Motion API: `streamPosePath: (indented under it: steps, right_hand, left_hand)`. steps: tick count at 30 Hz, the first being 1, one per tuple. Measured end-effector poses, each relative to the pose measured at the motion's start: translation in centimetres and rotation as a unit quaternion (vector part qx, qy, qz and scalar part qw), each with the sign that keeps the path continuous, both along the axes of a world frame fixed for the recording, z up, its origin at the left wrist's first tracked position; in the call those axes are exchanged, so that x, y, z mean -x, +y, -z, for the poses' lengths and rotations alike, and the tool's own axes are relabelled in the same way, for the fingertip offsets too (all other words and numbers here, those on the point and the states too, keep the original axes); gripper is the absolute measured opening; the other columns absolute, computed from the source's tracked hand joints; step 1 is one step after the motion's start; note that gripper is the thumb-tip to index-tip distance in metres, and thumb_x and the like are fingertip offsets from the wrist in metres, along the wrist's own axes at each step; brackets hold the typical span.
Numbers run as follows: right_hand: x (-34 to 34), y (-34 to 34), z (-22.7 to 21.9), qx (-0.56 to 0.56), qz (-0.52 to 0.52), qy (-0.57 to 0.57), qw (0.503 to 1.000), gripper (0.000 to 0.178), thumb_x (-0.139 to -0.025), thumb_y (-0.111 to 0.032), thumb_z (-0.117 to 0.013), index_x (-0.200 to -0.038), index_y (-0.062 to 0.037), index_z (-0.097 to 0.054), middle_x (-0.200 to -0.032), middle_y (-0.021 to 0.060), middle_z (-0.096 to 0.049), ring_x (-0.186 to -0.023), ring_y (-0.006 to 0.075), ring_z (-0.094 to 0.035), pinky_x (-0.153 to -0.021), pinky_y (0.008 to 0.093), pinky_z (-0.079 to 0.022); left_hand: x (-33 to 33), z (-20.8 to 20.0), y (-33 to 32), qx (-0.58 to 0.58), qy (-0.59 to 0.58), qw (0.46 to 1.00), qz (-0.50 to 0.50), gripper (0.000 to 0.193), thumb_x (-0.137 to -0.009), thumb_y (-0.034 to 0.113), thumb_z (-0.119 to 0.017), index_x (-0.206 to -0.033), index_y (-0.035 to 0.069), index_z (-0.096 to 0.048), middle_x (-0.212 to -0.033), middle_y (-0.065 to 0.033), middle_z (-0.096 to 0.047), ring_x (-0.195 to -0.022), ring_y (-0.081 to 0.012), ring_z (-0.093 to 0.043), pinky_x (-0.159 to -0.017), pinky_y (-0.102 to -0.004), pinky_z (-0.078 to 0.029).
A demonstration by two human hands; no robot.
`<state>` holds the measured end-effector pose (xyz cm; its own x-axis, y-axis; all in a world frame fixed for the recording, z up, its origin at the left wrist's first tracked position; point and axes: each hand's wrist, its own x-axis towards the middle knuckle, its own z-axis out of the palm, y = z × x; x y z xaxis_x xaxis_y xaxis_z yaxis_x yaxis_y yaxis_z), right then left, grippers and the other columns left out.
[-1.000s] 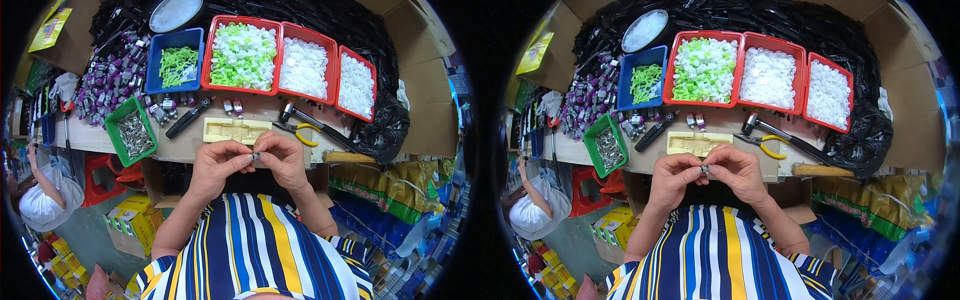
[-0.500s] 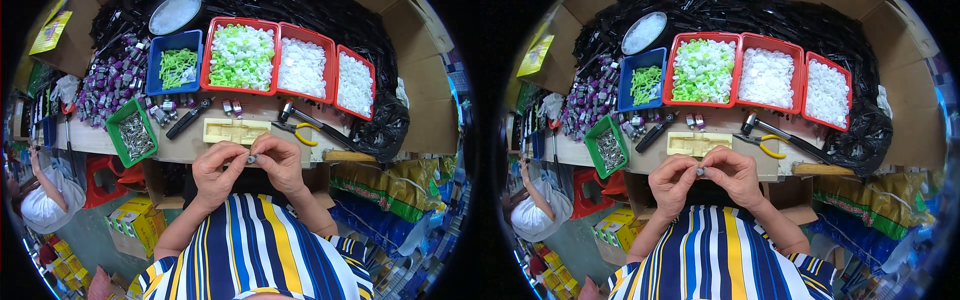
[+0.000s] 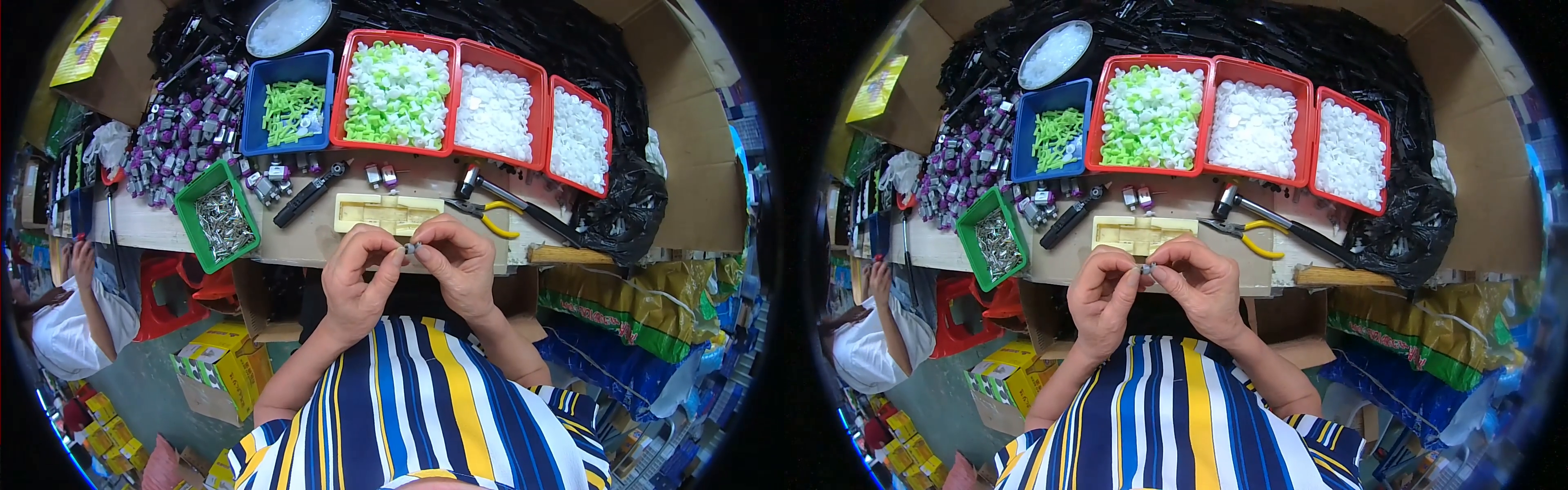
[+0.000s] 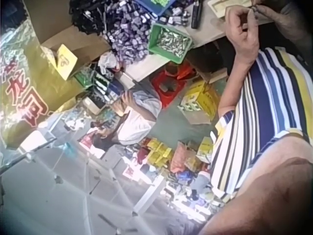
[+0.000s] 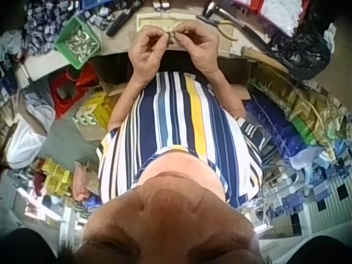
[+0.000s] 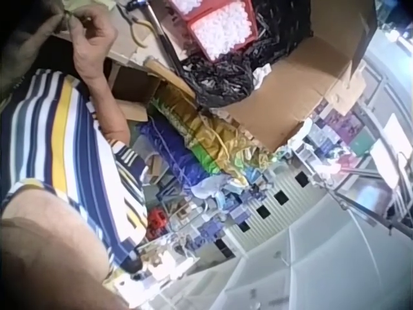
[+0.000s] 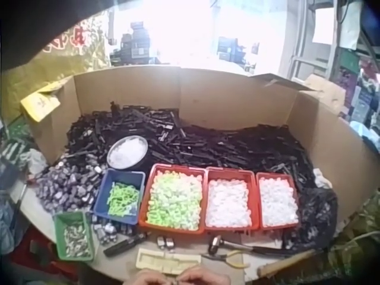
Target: Assembling small plastic components for toy parts at a factory workbench using pliers.
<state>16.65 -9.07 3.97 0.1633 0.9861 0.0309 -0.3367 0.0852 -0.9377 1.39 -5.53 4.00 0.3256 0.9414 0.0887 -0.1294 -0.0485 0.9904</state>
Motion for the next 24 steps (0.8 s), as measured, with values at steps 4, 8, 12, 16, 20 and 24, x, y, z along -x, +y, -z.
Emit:
streamPosePath:
  steps: [4,8,12,16,20,24]
  right_hand:
    - [0.0,0.0,0.2,-0.008,-0.002,-0.004,1.000,0.011,-0.089,0.001,-0.070,-0.099,0.0026,-0.066,-0.097,0.0080,-0.064,-0.090,0.0133,-0.060,-0.082,0.0262,-0.049]
    - [0.1,0.0,0.4,-0.007,0.003,0.018,1.000,0.011,-0.089,0.001,-0.070,-0.099,0.0026,-0.066,-0.097,0.0081,-0.063,-0.091,0.0133,-0.060,-0.082,0.0262,-0.049]
    - [-0.4,-0.1,0.5,0.014,-0.018,0.041,0.999,0.011,-0.089,-0.001,-0.070,-0.099,0.0027,-0.066,-0.097,0.0084,-0.063,-0.090,0.0140,-0.060,-0.082,0.0266,-0.050]
    - [-0.8,0.1,0.4,-0.001,-0.091,0.109,0.990,0.011,-0.093,-0.001,-0.066,-0.101,0.0064,-0.064,-0.097,0.0091,-0.062,-0.084,0.0147,-0.064,-0.077,0.0276,-0.054]
    - [-0.5,0.3,0.7,0.011,-0.097,0.164,0.982,0.012,-0.093,-0.003,-0.067,-0.102,0.0044,-0.065,-0.094,0.0069,-0.063,-0.083,0.0127,-0.063,-0.076,0.0258,-0.053]
    - [-0.6,0.3,1.9,0.071,-0.062,0.196,0.976,0.013,-0.093,-0.006,-0.068,-0.103,0.0019,-0.066,-0.093,0.0045,-0.065,-0.082,0.0095,-0.062,-0.075,0.0230,-0.051]
  left_hand:
    - [0.1,-0.4,0.2,-0.107,0.106,0.988,-0.021,0.009,-0.090,0.002,-0.067,-0.095,-0.001,-0.061,-0.091,-0.0092,-0.062,-0.076,-0.0157,-0.065,-0.068,-0.0272,-0.054]
    - [0.2,-0.3,0.2,-0.145,0.135,0.980,-0.022,0.010,-0.090,0.003,-0.068,-0.097,-0.001,-0.061,-0.090,-0.0077,-0.063,-0.077,-0.0156,-0.065,-0.069,-0.0262,-0.054]
    - [0.5,0.1,0.8,0.197,-0.128,0.970,0.057,0.017,-0.089,0.002,-0.071,-0.100,0.000,-0.059,-0.092,-0.0067,-0.062,-0.078,-0.0164,-0.065,-0.069,-0.0270,-0.055]
    - [1.2,0.4,1.8,0.273,-0.175,0.937,0.132,0.017,-0.088,0.003,-0.072,-0.099,0.001,-0.059,-0.090,-0.0065,-0.062,-0.076,-0.0168,-0.066,-0.067,-0.0272,-0.055]
    - [1.3,0.6,1.8,0.285,-0.160,0.937,0.121,0.018,-0.087,0.003,-0.073,-0.099,0.002,-0.060,-0.091,-0.0062,-0.063,-0.074,-0.0165,-0.066,-0.067,-0.0267,-0.055]
    - [2.2,0.3,2.5,0.146,-0.026,0.989,0.022,0.013,-0.089,0.004,-0.071,-0.098,0.001,-0.062,-0.093,-0.0059,-0.065,-0.076,-0.0148,-0.066,-0.071,-0.0251,-0.053]
